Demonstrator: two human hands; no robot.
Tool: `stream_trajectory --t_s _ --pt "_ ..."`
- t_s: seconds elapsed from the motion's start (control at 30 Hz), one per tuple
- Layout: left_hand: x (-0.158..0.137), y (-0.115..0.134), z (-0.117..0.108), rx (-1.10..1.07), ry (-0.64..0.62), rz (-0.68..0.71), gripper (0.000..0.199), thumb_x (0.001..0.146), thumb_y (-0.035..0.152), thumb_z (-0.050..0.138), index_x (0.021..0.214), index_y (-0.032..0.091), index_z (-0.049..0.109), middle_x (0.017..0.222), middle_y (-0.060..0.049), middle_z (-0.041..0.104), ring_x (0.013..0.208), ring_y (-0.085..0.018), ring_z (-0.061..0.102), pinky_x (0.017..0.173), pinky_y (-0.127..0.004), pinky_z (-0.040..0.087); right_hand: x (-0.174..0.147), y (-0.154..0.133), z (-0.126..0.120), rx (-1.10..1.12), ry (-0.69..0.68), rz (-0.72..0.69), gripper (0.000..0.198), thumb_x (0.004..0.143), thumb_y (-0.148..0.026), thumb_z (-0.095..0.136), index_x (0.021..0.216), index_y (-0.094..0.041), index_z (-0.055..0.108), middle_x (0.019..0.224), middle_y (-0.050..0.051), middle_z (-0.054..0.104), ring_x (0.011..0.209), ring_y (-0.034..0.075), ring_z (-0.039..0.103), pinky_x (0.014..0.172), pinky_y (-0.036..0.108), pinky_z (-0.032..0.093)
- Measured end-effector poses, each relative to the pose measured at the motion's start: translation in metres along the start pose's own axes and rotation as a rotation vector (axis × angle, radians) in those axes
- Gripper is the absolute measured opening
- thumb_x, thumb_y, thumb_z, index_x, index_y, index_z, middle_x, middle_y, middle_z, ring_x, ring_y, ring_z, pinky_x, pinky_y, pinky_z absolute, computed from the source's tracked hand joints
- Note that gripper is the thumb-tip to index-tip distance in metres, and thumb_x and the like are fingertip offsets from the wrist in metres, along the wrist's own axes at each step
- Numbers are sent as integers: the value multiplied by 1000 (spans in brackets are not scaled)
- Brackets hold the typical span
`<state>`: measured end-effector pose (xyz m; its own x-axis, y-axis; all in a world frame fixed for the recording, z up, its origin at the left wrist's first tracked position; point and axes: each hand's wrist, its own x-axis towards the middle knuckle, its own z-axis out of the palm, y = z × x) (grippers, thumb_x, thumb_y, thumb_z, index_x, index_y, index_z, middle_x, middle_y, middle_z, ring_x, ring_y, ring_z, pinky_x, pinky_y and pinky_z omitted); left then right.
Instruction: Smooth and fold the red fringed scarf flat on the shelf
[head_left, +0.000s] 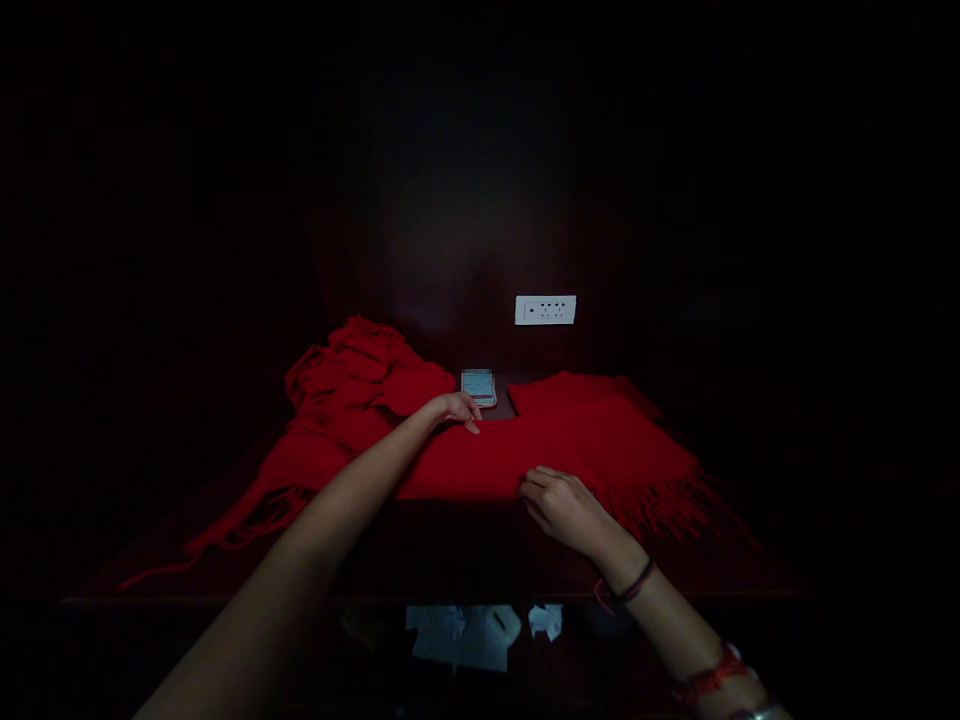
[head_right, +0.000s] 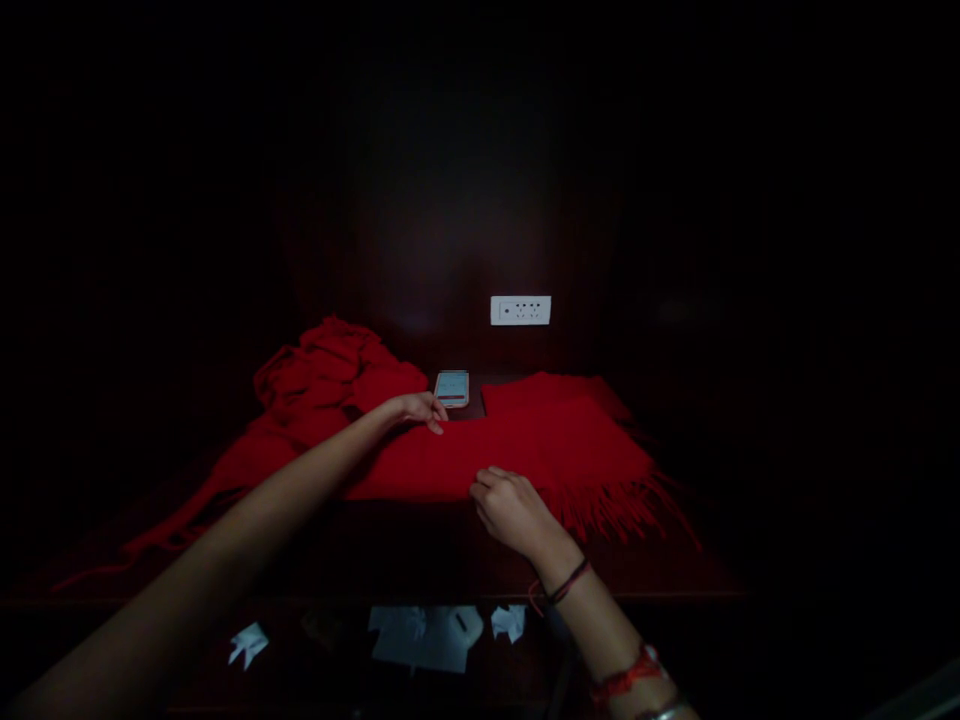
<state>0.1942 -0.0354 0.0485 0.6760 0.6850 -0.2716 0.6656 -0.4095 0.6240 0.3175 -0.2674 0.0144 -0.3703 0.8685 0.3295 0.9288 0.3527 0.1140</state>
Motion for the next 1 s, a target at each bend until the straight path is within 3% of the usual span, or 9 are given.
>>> stream_trajectory --t_s 0.13,0.4,0.63,0.77,0.87,1.0 --pt "9 -1 -2 47 50 -1 18 40 9 69 50 14 55 47 6 50 63 -12 49 61 -18 37 0 0 -1 -10 10 -9 17 80 -15 39 79 -16 56 78 4 55 75 13 48 68 23 36" --pt "-1 -3 -1 -80 18 38 19 47 15 67 65 14 60 56 3 57 58 -11 51 57 -20 40 0 0 0 -18 11 -16 15 80 -15 40 79 -16 55 79 4 55 75 13 48 69 23 36" --pt "5 -10 11 -105 64 61 17 48 11 66 63 12 58 54 3 56 57 -10 51 57 -19 40 0 0 -1 -1 0 -2 15 79 -14 41 80 -16 56 79 4 55 77 13 48 69 23 36" --pt "11 -10 18 -64 106 98 7 58 17 62 58 12 57 53 3 56 58 -9 50 58 -17 40 0 0 -1 1 5 -6 16 79 -14 40 80 -16 56 79 5 55 77 13 48 69 23 36" --pt "15 -9 20 0 118 111 1 60 11 58 60 11 57 52 2 55 57 -9 51 58 -17 40 0 0 -1 0 9 -8 16 79 -15 40 80 -16 56 79 5 55 76 13 48 69 23 36" --pt "17 -5 22 119 122 111 5 63 8 54 66 10 58 54 1 55 57 -10 52 56 -18 41 0 1 0 1 12 -11 16 79 -14 40 80 -16 56 79 5 55 76 13 48 69 23 36"
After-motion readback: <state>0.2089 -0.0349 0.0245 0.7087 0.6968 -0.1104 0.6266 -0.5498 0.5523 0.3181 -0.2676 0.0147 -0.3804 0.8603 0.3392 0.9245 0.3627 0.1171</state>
